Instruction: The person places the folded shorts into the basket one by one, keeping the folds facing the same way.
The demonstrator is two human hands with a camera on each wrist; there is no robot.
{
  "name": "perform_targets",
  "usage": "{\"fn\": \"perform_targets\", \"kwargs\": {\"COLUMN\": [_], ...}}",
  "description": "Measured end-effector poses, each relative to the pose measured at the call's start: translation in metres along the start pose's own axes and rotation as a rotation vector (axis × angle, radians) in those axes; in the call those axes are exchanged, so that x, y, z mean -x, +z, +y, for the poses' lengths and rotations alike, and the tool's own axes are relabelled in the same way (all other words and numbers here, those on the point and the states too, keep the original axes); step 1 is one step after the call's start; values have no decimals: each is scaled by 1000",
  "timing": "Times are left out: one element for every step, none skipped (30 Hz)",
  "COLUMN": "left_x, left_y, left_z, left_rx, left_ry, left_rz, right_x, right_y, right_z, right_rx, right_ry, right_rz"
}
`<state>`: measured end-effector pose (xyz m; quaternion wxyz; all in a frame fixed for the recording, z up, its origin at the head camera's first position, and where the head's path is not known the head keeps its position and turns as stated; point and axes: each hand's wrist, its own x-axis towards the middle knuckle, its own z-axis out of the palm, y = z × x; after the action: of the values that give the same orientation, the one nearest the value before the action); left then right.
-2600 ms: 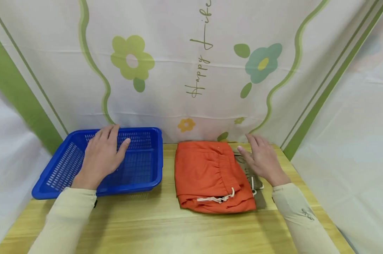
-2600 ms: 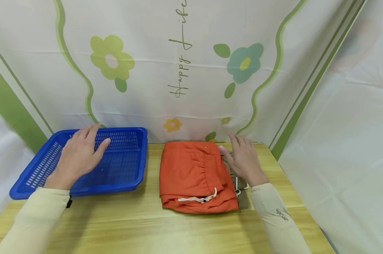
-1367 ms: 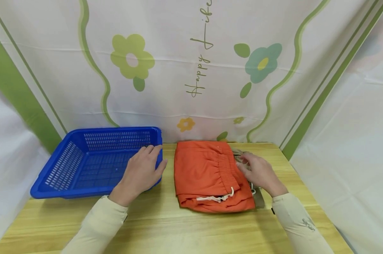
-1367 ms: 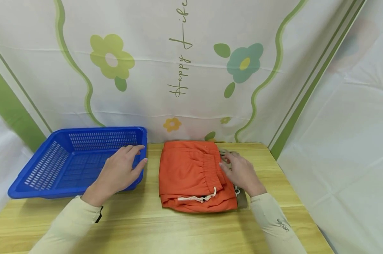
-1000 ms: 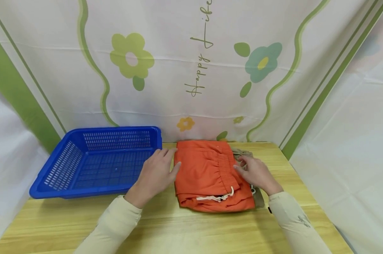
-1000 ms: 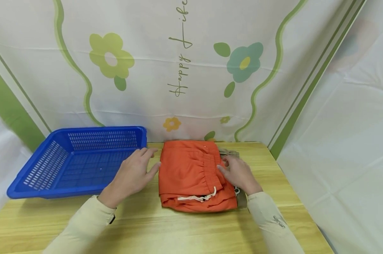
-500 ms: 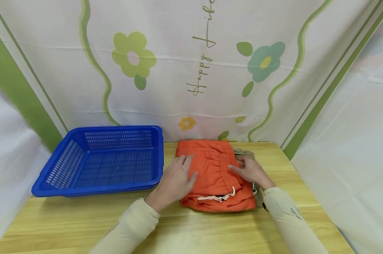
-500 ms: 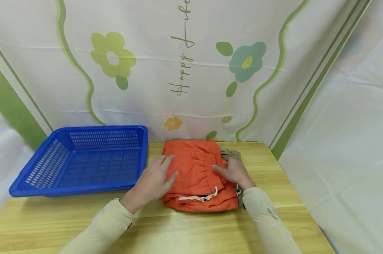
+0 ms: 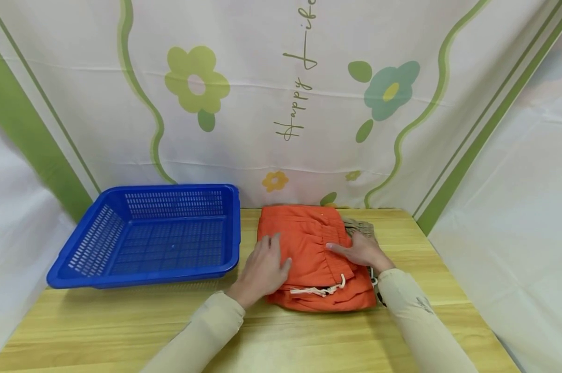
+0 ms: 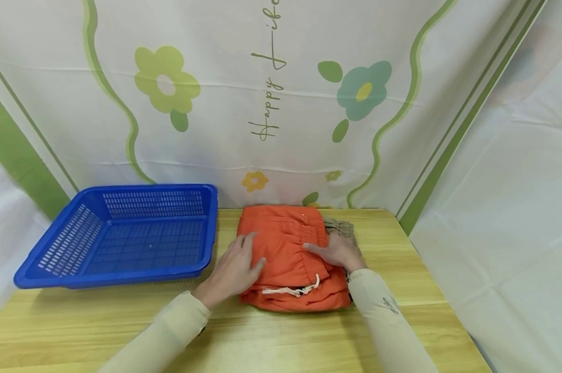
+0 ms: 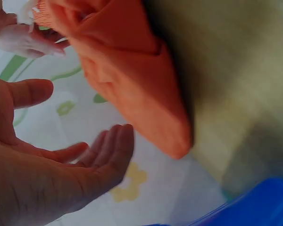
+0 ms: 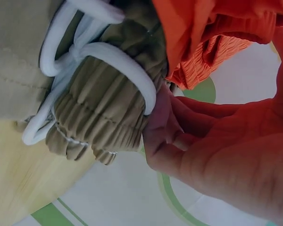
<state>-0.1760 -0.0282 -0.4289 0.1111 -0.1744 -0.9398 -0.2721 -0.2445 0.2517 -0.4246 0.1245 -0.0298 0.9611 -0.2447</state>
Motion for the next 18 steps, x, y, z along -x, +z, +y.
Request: {"fn": "perform_targets", "kwargs": {"left_x": [-1, -1, -2, -3, -3, -4, -5, -5, -6, -6, -7, -7, -8, -8, -9, -9, -10, -10], "left_y": [2, 5, 7, 9, 11, 13, 15, 16, 17, 19, 20, 21, 22, 22, 23, 24, 24, 24], "left_z": [-2, -4, -6, -7, -9, -10, -12, -12, -13, -14, -14, -15, -15, -15, -16, -17, -17, -18], "left_rx": [14, 27, 39, 51, 59, 65, 71, 75, 81, 88, 94, 102, 109, 114, 120, 127, 134, 142], "left_ry": [-39, -80, -120, -161, -197, -231, -260, -289, -312, -334, -352, -370, -386, -396, -405, -414, -421, -429], "left_rz": [-12, -24, -35, -50, -62, -76, -88, -101, -109, -113, -114, -111, -107, -102, -96, -89, -85, -83], "right_x": [-1, -1, -2, -3, -3, -4, -4, -5, -5, -5, -6, -6, -6, -6, -6, -6, -6, -6], "right_y": [0, 1, 1, 2, 2, 2, 3, 3, 3, 3, 4, 4, 5, 5, 6, 6, 7, 7], "right_z": [0, 0, 1, 1, 2, 2, 2, 3, 3, 4, 4, 4, 5, 5, 5, 6, 6, 6], "right_rx": [1, -3, -7, -14, -21, -31, -45, -60, -73, -87, -99, -111, -122, -130, -139, -150, -159, -167], "right_ry": [4, 11, 18, 22, 27, 31, 35, 40, 46, 45, 47, 49, 52, 52, 50, 50, 55, 59], "right_rz": [-4, -8, -11, -14, -15, -17, -20, -23, -26, -31, -37, -44, -48, -50, -52, -53, -50, -44]}}
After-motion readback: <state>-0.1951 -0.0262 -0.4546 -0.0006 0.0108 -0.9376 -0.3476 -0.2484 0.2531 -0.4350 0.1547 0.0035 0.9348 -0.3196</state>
